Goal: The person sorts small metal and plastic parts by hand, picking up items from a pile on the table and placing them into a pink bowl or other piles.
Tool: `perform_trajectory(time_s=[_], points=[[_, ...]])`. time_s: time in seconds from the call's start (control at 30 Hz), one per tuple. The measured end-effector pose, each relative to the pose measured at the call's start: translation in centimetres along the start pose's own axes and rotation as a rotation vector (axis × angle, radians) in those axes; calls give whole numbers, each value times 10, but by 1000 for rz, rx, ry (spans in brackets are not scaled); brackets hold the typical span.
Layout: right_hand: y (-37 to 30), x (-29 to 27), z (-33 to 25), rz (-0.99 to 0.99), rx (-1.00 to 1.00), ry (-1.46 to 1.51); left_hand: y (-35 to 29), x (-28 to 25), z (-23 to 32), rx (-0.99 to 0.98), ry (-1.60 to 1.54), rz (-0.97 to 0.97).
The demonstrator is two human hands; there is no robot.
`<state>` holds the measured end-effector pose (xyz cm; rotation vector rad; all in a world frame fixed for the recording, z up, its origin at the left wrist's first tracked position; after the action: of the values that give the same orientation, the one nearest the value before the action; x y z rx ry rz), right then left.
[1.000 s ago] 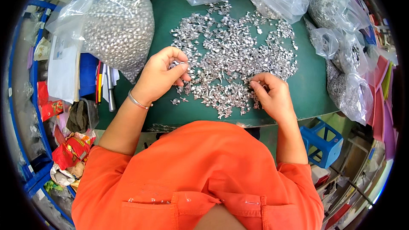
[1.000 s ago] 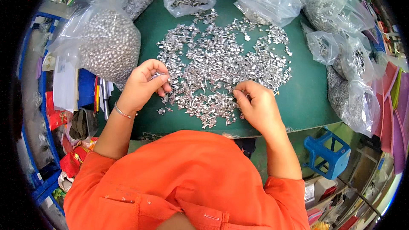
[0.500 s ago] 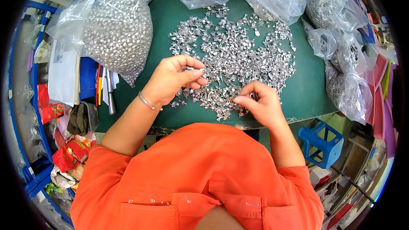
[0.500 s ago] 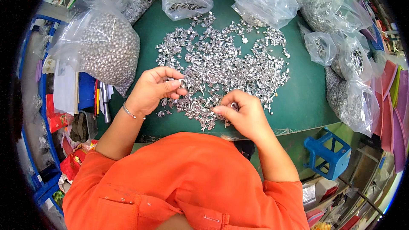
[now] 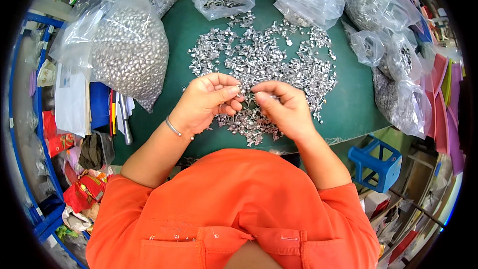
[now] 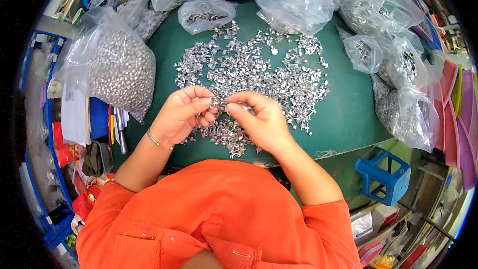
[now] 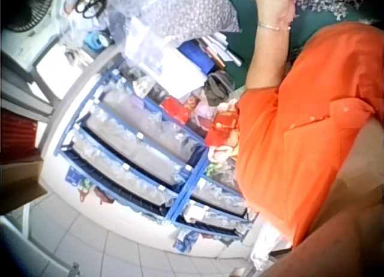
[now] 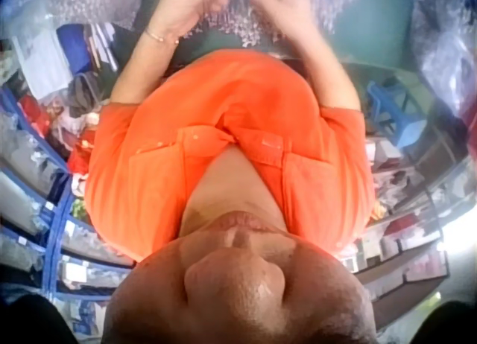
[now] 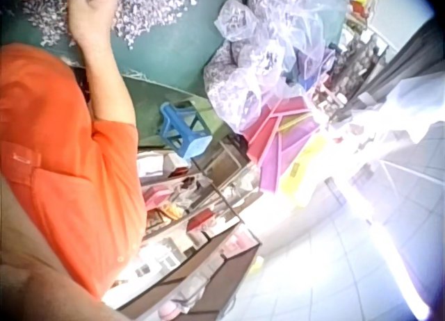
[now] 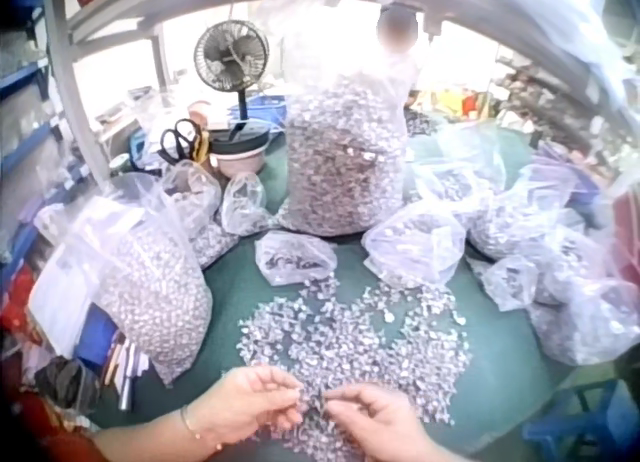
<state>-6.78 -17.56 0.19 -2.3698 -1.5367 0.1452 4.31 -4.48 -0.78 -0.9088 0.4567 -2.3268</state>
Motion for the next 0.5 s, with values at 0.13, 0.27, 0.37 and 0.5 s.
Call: perform_trajectory(time_s=[0.13, 0.27, 0.37, 0.5], points=[[5, 16, -9, -25, -120, -241, 0, 5, -4, 92, 39, 11], [9, 13, 1, -43, -103, -34, -1, 7, -2, 142, 78, 26], [4, 17, 4, -29, 12, 142, -3, 9, 1, 258, 289, 49], [3, 20, 17, -94, 189, 648, -8, 16, 12, 544, 623, 47]])
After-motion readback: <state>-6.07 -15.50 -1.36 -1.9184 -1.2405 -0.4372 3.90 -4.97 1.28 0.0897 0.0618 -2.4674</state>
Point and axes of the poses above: each hand's wrist, its own y-axis towards the middle knuckle, its own x-axis out of the palm, z = x × y, the point moved 5 cm from there along y, towards the middle knuckle, and after that the axes turned 2 degrees about z, right-handed, at the moved point
